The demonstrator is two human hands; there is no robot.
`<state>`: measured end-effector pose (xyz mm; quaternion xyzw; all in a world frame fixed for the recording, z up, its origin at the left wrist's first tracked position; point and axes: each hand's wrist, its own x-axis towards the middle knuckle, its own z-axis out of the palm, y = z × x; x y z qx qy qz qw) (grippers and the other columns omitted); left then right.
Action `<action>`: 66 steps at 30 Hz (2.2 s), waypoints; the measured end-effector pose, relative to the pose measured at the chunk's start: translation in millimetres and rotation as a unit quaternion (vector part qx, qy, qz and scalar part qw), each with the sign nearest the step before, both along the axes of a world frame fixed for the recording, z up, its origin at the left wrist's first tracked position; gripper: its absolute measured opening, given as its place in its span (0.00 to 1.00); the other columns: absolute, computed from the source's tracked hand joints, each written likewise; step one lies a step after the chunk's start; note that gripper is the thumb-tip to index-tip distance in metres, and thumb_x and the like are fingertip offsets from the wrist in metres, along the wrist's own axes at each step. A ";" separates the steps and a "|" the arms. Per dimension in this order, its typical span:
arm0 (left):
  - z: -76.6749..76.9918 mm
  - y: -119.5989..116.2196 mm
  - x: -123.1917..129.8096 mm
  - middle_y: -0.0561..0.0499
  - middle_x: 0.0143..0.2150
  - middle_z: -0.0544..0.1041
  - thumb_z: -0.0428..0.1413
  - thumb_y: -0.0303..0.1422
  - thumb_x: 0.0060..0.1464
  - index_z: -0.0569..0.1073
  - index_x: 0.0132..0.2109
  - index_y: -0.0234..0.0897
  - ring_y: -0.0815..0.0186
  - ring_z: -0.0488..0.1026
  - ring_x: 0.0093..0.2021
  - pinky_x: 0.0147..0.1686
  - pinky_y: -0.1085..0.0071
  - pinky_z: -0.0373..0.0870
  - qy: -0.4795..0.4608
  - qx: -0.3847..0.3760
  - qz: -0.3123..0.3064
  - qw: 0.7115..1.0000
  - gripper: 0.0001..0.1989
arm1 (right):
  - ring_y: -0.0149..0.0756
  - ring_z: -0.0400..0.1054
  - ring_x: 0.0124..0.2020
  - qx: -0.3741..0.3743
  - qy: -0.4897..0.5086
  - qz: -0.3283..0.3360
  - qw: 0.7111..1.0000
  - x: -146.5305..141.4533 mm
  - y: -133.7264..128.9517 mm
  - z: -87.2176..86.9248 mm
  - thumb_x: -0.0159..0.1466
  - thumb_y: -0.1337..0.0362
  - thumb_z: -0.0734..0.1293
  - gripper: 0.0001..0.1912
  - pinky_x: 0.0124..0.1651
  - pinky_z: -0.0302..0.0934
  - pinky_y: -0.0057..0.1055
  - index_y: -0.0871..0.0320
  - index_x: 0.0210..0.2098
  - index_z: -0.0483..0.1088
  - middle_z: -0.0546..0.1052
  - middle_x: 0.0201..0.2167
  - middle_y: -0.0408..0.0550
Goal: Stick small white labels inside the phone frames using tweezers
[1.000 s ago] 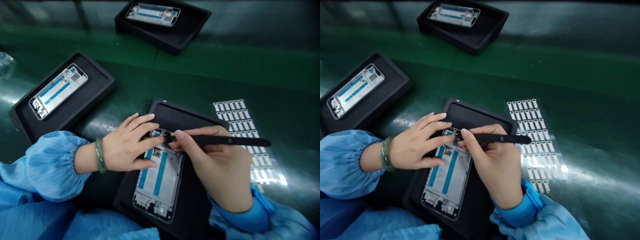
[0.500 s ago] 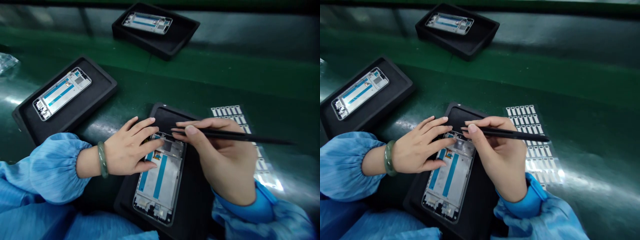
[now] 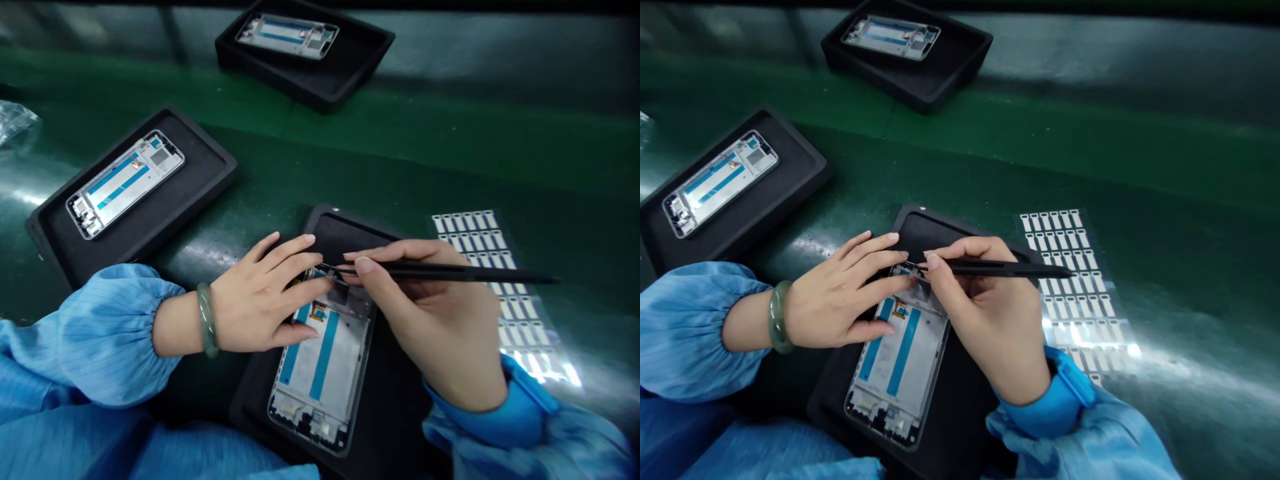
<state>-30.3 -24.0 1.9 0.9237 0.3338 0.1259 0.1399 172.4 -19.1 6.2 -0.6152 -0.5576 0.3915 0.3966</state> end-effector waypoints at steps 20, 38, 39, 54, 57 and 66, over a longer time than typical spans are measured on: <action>-1.8 0.2 0.0 0.37 0.60 0.67 0.52 0.47 0.59 0.66 0.58 0.34 0.46 0.53 0.67 0.63 0.43 0.53 -0.012 0.006 0.002 1.000 0.27 | 0.35 0.75 0.30 0.040 -0.011 0.000 0.999 -2.0 -0.4 -0.1 0.60 0.56 0.70 0.09 0.31 0.69 0.32 0.54 0.35 0.69 0.77 0.35 0.45; 2.3 -0.4 4.1 0.37 0.60 0.67 0.53 0.46 0.59 0.64 0.61 0.30 0.47 0.53 0.68 0.64 0.46 0.54 0.025 0.017 0.007 1.000 0.30 | 0.34 0.75 0.33 0.081 -0.034 0.016 0.996 -0.7 -1.3 -1.2 0.61 0.60 0.69 0.06 0.32 0.69 0.32 0.53 0.35 0.69 0.77 0.34 0.43; 2.3 -0.5 4.2 0.38 0.60 0.67 0.53 0.46 0.59 0.64 0.61 0.30 0.47 0.53 0.68 0.64 0.46 0.54 0.026 0.017 0.008 0.999 0.30 | 0.34 0.75 0.33 0.080 -0.037 0.014 0.996 -1.0 -1.3 -0.7 0.62 0.59 0.69 0.06 0.32 0.69 0.32 0.53 0.35 0.69 0.77 0.34 0.43; 6.8 -3.7 8.4 0.36 0.59 0.67 0.54 0.43 0.59 0.65 0.60 0.27 0.46 0.54 0.67 0.64 0.47 0.55 0.045 0.033 0.018 0.998 0.29 | 0.36 0.75 0.33 0.092 -0.068 0.035 0.993 -0.1 1.1 -2.5 0.62 0.59 0.69 0.06 0.31 0.70 0.32 0.52 0.36 0.69 0.77 0.33 0.43; 6.7 -5.0 9.6 0.35 0.60 0.67 0.55 0.42 0.59 0.64 0.60 0.26 0.46 0.54 0.68 0.64 0.48 0.55 0.048 0.035 0.024 0.998 0.29 | 0.35 0.75 0.32 0.098 -0.073 0.037 0.992 -0.4 1.8 -2.2 0.61 0.60 0.69 0.06 0.30 0.70 0.30 0.52 0.36 0.69 0.77 0.33 0.43; 6.7 -5.1 10.3 0.35 0.59 0.67 0.54 0.41 0.59 0.65 0.60 0.26 0.46 0.55 0.67 0.64 0.47 0.56 0.043 0.034 0.026 0.998 0.28 | 0.33 0.74 0.31 0.105 -0.078 0.035 0.991 -2.7 2.4 0.0 0.61 0.61 0.69 0.05 0.30 0.70 0.28 0.53 0.35 0.69 0.76 0.32 0.42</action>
